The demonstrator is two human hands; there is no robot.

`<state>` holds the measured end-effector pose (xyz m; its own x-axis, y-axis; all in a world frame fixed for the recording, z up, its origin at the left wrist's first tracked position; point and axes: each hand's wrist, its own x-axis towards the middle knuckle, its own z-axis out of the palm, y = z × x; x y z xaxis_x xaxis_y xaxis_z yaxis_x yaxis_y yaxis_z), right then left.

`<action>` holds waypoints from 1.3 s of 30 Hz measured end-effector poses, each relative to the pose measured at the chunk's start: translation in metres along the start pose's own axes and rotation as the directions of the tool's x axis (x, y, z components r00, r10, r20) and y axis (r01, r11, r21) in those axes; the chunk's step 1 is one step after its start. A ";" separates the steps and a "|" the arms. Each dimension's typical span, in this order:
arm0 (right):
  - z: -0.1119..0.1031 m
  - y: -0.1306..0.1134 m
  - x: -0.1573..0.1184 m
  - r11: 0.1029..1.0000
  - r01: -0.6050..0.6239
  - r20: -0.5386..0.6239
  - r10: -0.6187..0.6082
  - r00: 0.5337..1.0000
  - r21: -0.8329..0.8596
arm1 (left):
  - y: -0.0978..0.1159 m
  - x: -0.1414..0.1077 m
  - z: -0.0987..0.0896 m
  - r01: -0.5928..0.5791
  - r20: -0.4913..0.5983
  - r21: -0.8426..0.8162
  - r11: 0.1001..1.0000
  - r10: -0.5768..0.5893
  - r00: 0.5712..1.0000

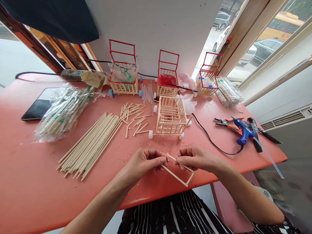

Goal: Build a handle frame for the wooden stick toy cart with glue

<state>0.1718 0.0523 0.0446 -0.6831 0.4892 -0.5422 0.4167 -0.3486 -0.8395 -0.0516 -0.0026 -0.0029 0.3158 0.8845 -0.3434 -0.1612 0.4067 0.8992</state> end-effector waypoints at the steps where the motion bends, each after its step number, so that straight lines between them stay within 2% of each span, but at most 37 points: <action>1: 0.000 0.000 0.000 1.000 0.000 0.000 0.000 1.000 0.001 | 0.000 0.000 0.000 0.001 0.000 -0.001 1.000 -0.001 1.000; 39: 0.004 -0.004 -0.001 0.999 -0.024 -0.027 0.023 0.999 -0.038 | 0.002 0.000 0.000 0.014 -0.002 0.018 1.000 -0.014 1.000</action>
<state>0.1682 0.0507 0.0486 -0.6572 0.5023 -0.5619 0.4553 -0.3295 -0.8271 -0.0516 -0.0020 -0.0013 0.3163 0.8790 -0.3567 -0.1401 0.4152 0.8989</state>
